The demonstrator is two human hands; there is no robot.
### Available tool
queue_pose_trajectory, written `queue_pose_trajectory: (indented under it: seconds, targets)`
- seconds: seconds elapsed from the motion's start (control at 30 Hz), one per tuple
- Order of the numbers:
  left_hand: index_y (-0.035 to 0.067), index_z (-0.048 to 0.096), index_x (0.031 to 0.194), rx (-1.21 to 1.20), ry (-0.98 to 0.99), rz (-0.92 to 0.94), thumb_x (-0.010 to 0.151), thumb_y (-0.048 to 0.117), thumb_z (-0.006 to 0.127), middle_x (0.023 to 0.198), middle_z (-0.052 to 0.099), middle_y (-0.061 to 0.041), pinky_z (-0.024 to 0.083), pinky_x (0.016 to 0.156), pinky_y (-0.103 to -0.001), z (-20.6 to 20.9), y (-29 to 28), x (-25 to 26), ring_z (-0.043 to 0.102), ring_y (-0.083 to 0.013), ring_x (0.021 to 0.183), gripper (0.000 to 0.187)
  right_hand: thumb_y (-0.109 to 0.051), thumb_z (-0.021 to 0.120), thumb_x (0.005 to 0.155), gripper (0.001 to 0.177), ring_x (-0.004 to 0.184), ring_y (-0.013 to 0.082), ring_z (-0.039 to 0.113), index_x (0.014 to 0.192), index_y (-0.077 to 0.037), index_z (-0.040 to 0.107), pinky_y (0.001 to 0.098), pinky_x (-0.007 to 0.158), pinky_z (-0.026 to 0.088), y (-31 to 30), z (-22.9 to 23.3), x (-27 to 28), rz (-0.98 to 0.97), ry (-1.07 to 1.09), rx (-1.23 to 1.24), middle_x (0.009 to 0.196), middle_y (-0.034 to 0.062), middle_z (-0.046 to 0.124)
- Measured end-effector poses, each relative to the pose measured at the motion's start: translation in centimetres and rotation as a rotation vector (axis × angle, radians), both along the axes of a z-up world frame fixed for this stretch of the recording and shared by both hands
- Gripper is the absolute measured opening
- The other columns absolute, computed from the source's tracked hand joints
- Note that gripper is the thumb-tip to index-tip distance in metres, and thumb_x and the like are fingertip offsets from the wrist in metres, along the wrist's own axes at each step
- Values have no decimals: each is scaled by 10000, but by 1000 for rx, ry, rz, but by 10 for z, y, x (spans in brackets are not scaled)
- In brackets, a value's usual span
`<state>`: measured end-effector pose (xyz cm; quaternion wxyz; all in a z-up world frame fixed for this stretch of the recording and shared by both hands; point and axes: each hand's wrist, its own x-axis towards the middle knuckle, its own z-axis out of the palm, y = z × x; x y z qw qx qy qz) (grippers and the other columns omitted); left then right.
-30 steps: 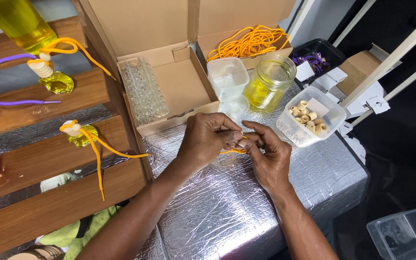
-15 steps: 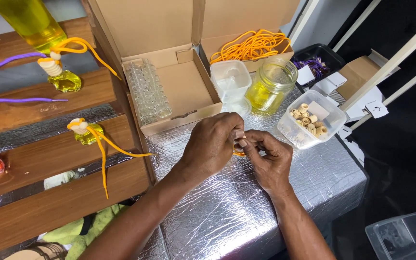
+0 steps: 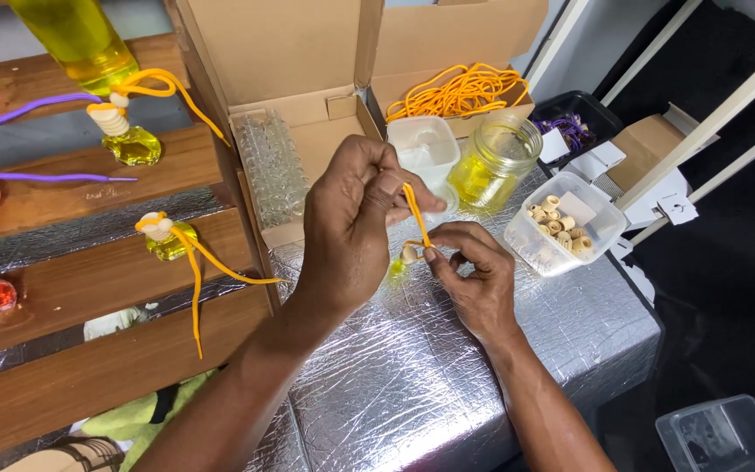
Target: Assembling small perfume bottles by threading cords through wooden caps and packing the finished product into small cardboard boxes.
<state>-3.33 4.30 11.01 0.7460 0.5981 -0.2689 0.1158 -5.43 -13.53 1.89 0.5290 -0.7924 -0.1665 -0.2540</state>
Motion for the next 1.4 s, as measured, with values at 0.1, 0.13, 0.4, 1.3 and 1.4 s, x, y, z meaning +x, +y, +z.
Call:
queue_pose_trajectory:
  seconds: [0.1,0.13,0.4,1.3,1.4]
  targets:
    - [94,472,1022,-93,98,15,1052,250,452,787,674,-97,665,820,-396,9,2,-7,724,-195,754,160,-53,752,909,105,910,167,690,1014,-42,755,237,651,540,3,-2,3,34,14,-77,1060,109,729]
    - [93,470,1019,-124,83,10,1063,222,455,759,623,-72,685,836,-400,11,3,-8,671,-165,714,138,-70,768,903,101,911,171,706,1001,-45,764,248,670,558,4,-4,4,45,18,-99,1060,107,741]
    - [101,483,977,-226,93,-9,1039,219,513,721,562,-60,706,786,-439,18,14,-6,589,-131,636,137,-84,746,903,93,844,183,717,947,-7,773,252,699,604,11,-4,0,105,97,-107,979,121,759]
    - [-37,585,1345,1056,-84,215,774,204,881,1307,536,-288,266,1114,-740,-50,-22,7,446,-497,1336,687,2,655,982,118,739,163,709,1078,67,641,342,723,624,-12,-27,-5,-90,119,293,854,148,693]
    - [41,702,1145,1126,-232,297,787,263,878,1073,602,-160,351,1068,-613,-58,-28,5,526,-359,1178,457,3,653,985,104,713,171,705,1069,61,634,328,675,617,-15,-32,-1,-111,97,298,889,152,686]
